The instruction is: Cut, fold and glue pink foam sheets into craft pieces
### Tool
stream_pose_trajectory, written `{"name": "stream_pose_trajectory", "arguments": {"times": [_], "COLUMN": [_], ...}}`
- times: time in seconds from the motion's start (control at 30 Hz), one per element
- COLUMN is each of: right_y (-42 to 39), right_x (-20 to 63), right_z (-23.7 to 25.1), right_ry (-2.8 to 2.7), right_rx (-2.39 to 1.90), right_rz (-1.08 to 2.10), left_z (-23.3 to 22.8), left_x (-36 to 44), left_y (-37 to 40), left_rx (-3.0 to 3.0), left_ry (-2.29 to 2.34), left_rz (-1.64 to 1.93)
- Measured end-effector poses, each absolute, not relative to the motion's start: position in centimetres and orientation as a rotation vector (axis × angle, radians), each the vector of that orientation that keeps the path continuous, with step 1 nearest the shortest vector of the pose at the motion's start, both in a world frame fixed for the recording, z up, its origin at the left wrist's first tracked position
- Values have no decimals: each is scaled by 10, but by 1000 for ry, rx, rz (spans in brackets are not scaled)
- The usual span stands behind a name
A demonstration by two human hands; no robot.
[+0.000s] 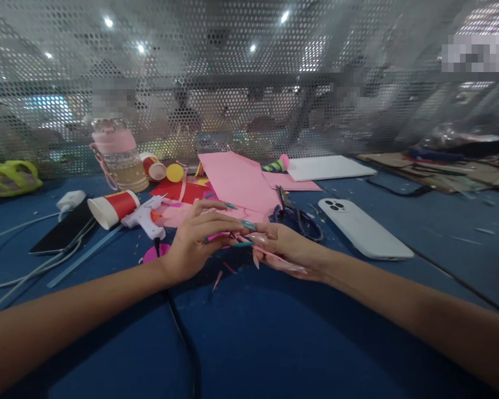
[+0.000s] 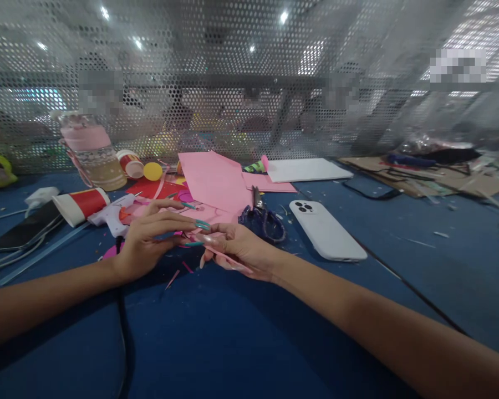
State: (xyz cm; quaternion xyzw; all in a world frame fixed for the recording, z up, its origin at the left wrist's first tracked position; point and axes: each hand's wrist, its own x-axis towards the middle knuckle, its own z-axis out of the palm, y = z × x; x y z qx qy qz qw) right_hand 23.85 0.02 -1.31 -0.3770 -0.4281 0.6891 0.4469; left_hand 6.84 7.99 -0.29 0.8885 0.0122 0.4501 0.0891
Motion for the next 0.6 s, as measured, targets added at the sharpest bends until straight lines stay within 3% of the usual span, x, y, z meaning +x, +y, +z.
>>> {"name": "stream_pose_trajectory", "arguments": {"times": [0.6], "right_y": [2], "right_x": [242], "right_z": [-15], "right_ry": [-1034], "right_rx": [-903], "right_rz": [1721], "left_z": [-4], "left_x": [69], "left_y": [80], "left_rx": [2659], "left_ry": [75], "left_rz": [1284]}}
